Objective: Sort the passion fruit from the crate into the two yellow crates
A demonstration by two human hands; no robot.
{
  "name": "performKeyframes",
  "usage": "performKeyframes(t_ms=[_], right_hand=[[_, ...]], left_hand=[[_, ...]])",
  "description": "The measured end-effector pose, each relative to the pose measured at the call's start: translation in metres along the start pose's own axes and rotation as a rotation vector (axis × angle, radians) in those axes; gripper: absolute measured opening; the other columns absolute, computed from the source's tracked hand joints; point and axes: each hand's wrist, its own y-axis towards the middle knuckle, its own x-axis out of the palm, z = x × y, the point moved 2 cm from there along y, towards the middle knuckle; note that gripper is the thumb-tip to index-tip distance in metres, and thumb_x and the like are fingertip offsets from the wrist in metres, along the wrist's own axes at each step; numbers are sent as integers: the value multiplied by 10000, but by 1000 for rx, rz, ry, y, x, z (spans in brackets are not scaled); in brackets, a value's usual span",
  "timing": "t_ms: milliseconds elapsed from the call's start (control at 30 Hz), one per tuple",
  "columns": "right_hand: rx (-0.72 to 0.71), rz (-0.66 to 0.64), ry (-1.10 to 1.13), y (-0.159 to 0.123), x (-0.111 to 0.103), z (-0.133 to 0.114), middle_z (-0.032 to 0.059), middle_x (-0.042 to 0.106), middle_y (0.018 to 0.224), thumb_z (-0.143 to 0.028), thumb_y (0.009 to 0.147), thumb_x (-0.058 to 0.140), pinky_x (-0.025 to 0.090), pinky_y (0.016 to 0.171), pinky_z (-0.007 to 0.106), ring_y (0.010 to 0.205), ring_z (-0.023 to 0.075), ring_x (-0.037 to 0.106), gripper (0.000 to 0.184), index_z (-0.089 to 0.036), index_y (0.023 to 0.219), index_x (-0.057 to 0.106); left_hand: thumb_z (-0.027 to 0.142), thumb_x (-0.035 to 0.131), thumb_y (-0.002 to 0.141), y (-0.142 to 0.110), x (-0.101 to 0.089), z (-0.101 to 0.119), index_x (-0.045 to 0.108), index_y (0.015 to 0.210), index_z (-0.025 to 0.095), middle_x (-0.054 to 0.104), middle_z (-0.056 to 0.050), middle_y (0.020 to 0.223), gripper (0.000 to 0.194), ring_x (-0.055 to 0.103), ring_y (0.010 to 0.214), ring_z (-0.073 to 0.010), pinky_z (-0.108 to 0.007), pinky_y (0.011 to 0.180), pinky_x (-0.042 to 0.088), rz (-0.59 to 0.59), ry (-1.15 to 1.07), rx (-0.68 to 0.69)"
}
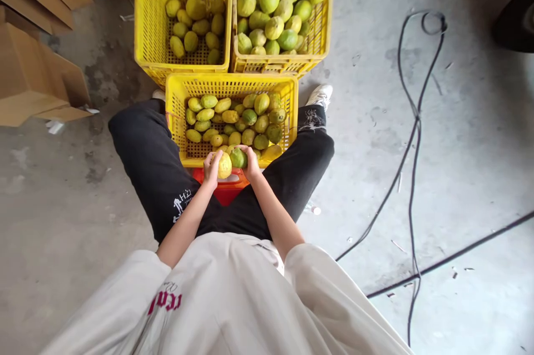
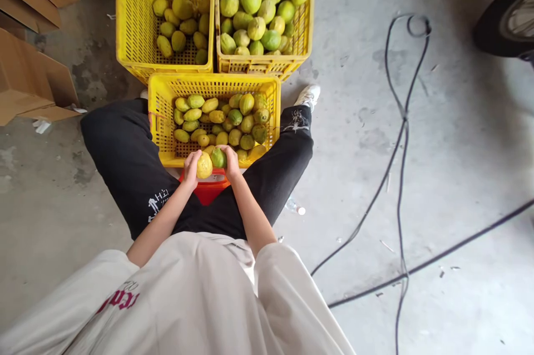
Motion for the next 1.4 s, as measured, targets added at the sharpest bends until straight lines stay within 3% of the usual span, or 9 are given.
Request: performKeyframes(t_ms=[233,433,667,833,1133,1400], right_hand=[[-80,91,-104,6,-9,-3,45,866,1003,-472,905,703,669,1021,340,1134,292,822,219,-280,825,771],[-137,58,-110,9,-8,2,43,878,978,-529,873,778,667,1111,398,1167,329,817,258,-287,783,793],[-136,88,-45,13,-9,9,51,883,946,-542,777,804,666,984,403,1070,326,779,276,-276,702,811],[-94,96,-68,14,-11,9,49,864,918,-569,815,838,668,950,407,1054,331,793,305,-273,745,822],[-33,112,-6,20,-17,11,57,908,927,-479,763,887,700,878,376,1049,334,832,249,-279,682,763],[28,107,19,28,-21,14,45,863,861,-545,768,889,714,836,377,946,310,841,283,-277,740,802]], left_hand=[[341,1092,836,2,3,-8,790,805,244,806,-30,854,318,793,935,-228,-291,836,638,-122,22,-37],[304,1006,949,6,1,-13,721,727,234,660,33,746,368,657,789,-153,-255,792,540,-51,3,-9],[354,1038,965,5,3,-15,565,633,250,543,55,667,587,521,689,-133,-259,701,426,21,-13,-35],[411,1027,956,7,5,-14,616,665,253,589,46,670,528,570,712,-152,-265,716,448,14,54,-64],[315,944,1005,9,5,-13,611,606,249,558,44,650,524,511,694,-146,-278,708,396,-23,154,-59],[434,1089,892,10,7,-11,634,633,263,553,53,633,550,585,715,-172,-284,735,449,-54,187,-79]])
